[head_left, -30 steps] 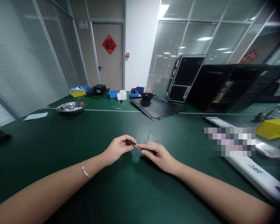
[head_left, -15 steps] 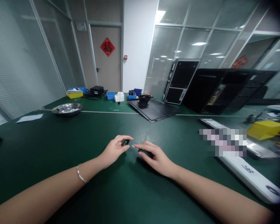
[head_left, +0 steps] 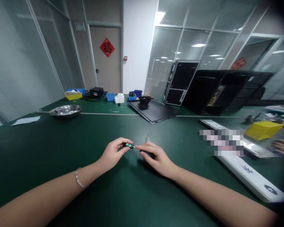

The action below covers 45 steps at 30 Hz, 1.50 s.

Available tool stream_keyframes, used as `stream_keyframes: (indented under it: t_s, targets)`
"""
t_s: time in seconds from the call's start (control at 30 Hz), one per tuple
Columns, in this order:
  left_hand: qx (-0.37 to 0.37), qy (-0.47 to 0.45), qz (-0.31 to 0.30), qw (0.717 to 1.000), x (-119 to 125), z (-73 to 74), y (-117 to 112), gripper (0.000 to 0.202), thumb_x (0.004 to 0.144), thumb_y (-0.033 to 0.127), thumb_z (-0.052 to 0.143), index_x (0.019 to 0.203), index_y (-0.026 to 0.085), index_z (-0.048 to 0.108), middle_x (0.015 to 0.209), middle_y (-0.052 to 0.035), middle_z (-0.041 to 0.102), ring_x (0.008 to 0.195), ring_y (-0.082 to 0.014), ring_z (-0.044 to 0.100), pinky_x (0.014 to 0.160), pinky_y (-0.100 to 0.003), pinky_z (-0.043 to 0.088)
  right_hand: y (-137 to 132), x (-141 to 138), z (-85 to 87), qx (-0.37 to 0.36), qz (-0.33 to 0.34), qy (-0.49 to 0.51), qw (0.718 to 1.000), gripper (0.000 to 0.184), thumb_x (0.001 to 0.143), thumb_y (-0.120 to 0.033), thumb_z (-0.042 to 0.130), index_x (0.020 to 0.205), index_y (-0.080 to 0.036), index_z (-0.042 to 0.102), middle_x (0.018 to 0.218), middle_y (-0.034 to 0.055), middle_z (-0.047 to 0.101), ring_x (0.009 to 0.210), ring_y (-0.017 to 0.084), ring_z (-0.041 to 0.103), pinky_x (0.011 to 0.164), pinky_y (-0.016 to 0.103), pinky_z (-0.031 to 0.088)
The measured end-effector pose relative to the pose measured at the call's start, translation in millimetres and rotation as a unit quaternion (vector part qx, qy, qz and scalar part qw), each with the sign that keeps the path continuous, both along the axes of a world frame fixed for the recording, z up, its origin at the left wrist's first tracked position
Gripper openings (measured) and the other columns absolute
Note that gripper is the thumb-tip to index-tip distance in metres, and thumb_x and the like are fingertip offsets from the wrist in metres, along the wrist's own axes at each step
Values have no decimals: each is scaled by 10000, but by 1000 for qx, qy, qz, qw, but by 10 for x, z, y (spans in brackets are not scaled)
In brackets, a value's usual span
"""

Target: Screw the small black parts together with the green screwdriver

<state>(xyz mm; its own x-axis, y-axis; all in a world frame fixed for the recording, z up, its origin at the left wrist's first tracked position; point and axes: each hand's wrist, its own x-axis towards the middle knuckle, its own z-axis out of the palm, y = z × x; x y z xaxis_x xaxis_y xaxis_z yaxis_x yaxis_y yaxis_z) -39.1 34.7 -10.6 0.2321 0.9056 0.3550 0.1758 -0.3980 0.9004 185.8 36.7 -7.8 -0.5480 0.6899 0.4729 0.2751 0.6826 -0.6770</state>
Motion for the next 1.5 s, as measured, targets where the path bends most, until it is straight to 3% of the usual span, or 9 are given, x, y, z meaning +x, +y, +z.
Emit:
stream_keyframes:
  t_s: [0.23, 0.47, 0.8, 0.93, 1.03, 1.13, 1.2, 1.4, 1.5]
  targets:
    - [1, -11, -13, 1000, 12, 28, -14, 170, 812, 161, 687, 970, 183, 747, 990, -75, 721, 979, -238, 667, 904, -357, 515, -9, 4, 33, -3, 12, -3, 1000, 302, 982, -294, 515, 1238, -241, 665, 953, 75, 649, 864, 182, 615, 821, 340, 504]
    - [-104, -86, -13, 991, 0, 25, 13, 178, 711, 222, 798, 884, 181, 792, 922, -62, 796, 912, -244, 714, 891, -368, 539, -20, 23, 56, 1, 34, -6, 999, 332, 1006, -363, 468, 1254, -240, 651, 949, 77, 650, 853, 181, 601, 808, 339, 511]
    - [-138, -105, -27, 984, 20, 2, 4, 204, 727, 251, 790, 914, 171, 776, 857, -56, 773, 775, -194, 685, 775, -327, 536, -9, 17, 57, -14, 38, 5, 999, 334, 1005, -370, 472, 1256, -243, 652, 945, 73, 644, 848, 177, 594, 809, 330, 498]
    - [-81, -56, -22, 995, 4, 14, 19, 138, 802, 236, 708, 922, 175, 738, 910, -58, 711, 855, -207, 657, 801, -329, 514, 4, 17, 41, -27, 0, 11, 1000, 334, 998, -379, 481, 1248, -246, 657, 925, 64, 640, 818, 173, 592, 796, 328, 494]
    - [-23, 58, -52, 997, -3, 47, 2, 88, 811, 201, 697, 884, 202, 747, 907, -46, 679, 886, -224, 629, 835, -347, 489, 15, 15, 22, -51, -30, 22, 998, 324, 987, -385, 501, 1226, -249, 671, 934, 61, 643, 811, 173, 596, 789, 326, 489]
    - [40, 198, -118, 972, 11, 87, -43, 127, 861, 192, 664, 931, 242, 756, 926, -46, 702, 963, -243, 604, 914, -377, 449, 28, 13, 2, -64, -32, 32, 997, 322, 979, -391, 511, 1210, -241, 680, 945, 62, 646, 806, 170, 601, 779, 321, 489]
    - [68, 240, -136, 959, 22, 100, -68, 156, 892, 196, 638, 973, 260, 755, 1025, -59, 701, 1063, -256, 575, 988, -401, 408, 35, 14, -10, -62, -28, 36, 997, 322, 976, -393, 517, 1203, -235, 682, 949, 63, 652, 815, 172, 603, 789, 326, 488]
    - [89, 269, -132, 950, 24, 89, -111, 258, 930, 231, 590, 1167, 301, 663, 1264, -67, 617, 1226, -270, 489, 1062, -427, 354, 28, 13, -3, -54, -33, 39, 997, 308, 977, -372, 516, 1188, -223, 683, 947, 60, 654, 852, 177, 604, 818, 331, 486]
    - [89, 289, -71, 950, 58, 95, -145, 301, 875, 325, 662, 1160, 254, 595, 1205, -88, 605, 1132, -298, 516, 973, -448, 406, 20, 12, 8, -44, -36, 37, 998, 295, 982, -352, 511, 1178, -218, 685, 944, 59, 648, 855, 175, 601, 815, 325, 486]
